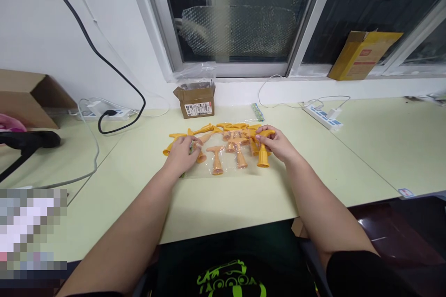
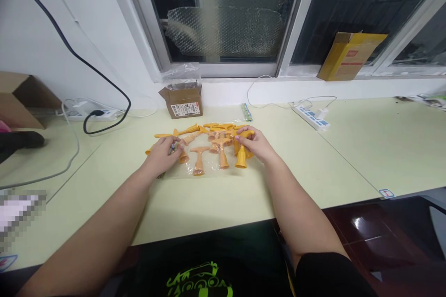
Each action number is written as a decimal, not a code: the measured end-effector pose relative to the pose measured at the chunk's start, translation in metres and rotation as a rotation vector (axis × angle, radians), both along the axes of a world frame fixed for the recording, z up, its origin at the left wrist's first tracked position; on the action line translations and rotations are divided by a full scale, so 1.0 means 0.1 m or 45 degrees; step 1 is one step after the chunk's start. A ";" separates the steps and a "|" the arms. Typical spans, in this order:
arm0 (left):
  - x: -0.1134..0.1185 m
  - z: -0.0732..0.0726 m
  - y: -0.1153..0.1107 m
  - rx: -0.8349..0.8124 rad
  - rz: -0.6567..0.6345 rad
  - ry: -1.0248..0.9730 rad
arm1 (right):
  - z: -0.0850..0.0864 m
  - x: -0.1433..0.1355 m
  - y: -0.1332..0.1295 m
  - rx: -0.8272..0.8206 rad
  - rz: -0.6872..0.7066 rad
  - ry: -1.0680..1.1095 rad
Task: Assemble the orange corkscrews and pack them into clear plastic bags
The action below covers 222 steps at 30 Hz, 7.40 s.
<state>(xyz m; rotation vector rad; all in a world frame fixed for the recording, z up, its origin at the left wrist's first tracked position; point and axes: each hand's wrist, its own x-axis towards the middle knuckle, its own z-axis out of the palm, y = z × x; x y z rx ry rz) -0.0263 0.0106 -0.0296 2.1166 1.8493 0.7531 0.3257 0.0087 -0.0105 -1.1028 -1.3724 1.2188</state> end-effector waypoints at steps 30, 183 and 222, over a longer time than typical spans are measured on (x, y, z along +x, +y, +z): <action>0.03 -0.03 0.00 -0.110 -0.062 -0.082 | -0.05 -0.06 0.07 0.229 -0.331 -0.004; 0.46 0.37 -0.20 -0.561 0.005 -2.358 | -0.09 -0.11 0.01 0.344 -0.352 -0.390; 0.44 0.30 -0.20 -0.550 -0.058 -2.383 | 0.07 -0.05 -0.14 -0.051 0.419 0.385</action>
